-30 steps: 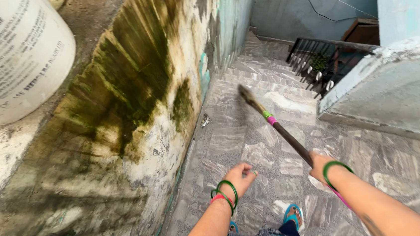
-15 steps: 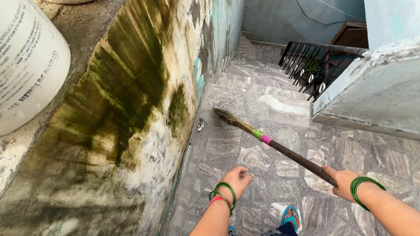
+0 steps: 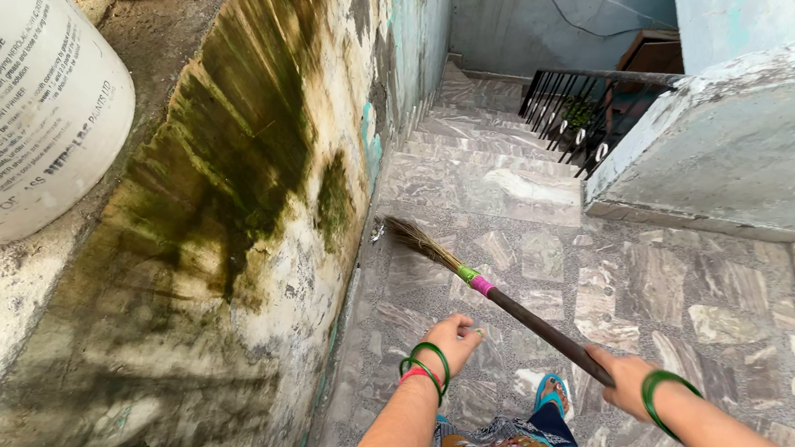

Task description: The person sweeps a stone-tiled floor and the top of a staircase using a broom with a long pink handle.

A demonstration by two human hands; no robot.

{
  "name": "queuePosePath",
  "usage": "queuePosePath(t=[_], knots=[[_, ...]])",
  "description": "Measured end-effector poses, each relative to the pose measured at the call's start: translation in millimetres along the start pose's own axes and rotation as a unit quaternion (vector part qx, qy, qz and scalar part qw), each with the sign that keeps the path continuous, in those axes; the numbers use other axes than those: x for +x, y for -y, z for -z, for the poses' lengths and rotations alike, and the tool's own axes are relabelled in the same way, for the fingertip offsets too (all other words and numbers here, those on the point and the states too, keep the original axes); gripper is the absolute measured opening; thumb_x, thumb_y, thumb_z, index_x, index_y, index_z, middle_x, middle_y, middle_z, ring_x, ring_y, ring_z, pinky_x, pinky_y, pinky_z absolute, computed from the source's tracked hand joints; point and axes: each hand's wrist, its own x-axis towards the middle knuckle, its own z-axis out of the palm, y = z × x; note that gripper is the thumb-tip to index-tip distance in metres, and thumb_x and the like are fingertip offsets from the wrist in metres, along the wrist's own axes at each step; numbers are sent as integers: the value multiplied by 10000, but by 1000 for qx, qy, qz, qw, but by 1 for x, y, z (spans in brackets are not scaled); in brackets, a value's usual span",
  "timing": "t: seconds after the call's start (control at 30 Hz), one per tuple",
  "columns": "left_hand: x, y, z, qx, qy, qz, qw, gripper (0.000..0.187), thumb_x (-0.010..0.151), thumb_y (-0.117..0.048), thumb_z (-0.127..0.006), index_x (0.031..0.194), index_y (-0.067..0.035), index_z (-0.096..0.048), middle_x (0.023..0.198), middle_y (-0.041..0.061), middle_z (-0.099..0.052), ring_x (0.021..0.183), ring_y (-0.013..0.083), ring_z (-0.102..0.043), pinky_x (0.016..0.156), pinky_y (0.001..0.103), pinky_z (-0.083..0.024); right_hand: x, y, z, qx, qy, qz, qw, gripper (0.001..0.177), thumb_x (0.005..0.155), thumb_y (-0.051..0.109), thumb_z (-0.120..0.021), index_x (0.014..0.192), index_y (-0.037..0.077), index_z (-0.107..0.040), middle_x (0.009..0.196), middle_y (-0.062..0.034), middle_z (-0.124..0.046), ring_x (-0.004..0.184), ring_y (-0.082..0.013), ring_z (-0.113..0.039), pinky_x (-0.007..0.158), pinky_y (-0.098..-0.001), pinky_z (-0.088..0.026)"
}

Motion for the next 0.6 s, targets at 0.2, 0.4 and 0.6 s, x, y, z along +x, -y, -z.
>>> queuePosePath(t=[0.2,0.4,0.6], knots=[[-1,-7,-6,17,8,-18,1000,550,892,-433,-711,1299,-72,-628,1238,116,-713,1137,260,-687,985,375,-525,-15,-25,-14,-12,-26,-15,999,851,894,190,-668,1612,271,-216,1116,-168,-758,1041,-302,-759,966,-403,-604],[-16,-27,-18,7,46,3,999,541,894,-428,-689,1318,-100,-622,1239,93,-718,1147,246,-683,997,372,-511,-26,22,0,62,60,-54,995,798,952,183,-646,1623,272,-224,1069,-143,-783,703,-234,-779,705,-359,-658],[-11,-22,-16,-3,19,-20,1000,551,883,-432,-694,1303,-81,-629,1227,109,-720,1127,263,-699,985,377,-530,-58,7,4,107,33,-18,994,811,931,157,-637,1611,312,-225,1009,-127,-750,541,-197,-714,591,-338,-659]])
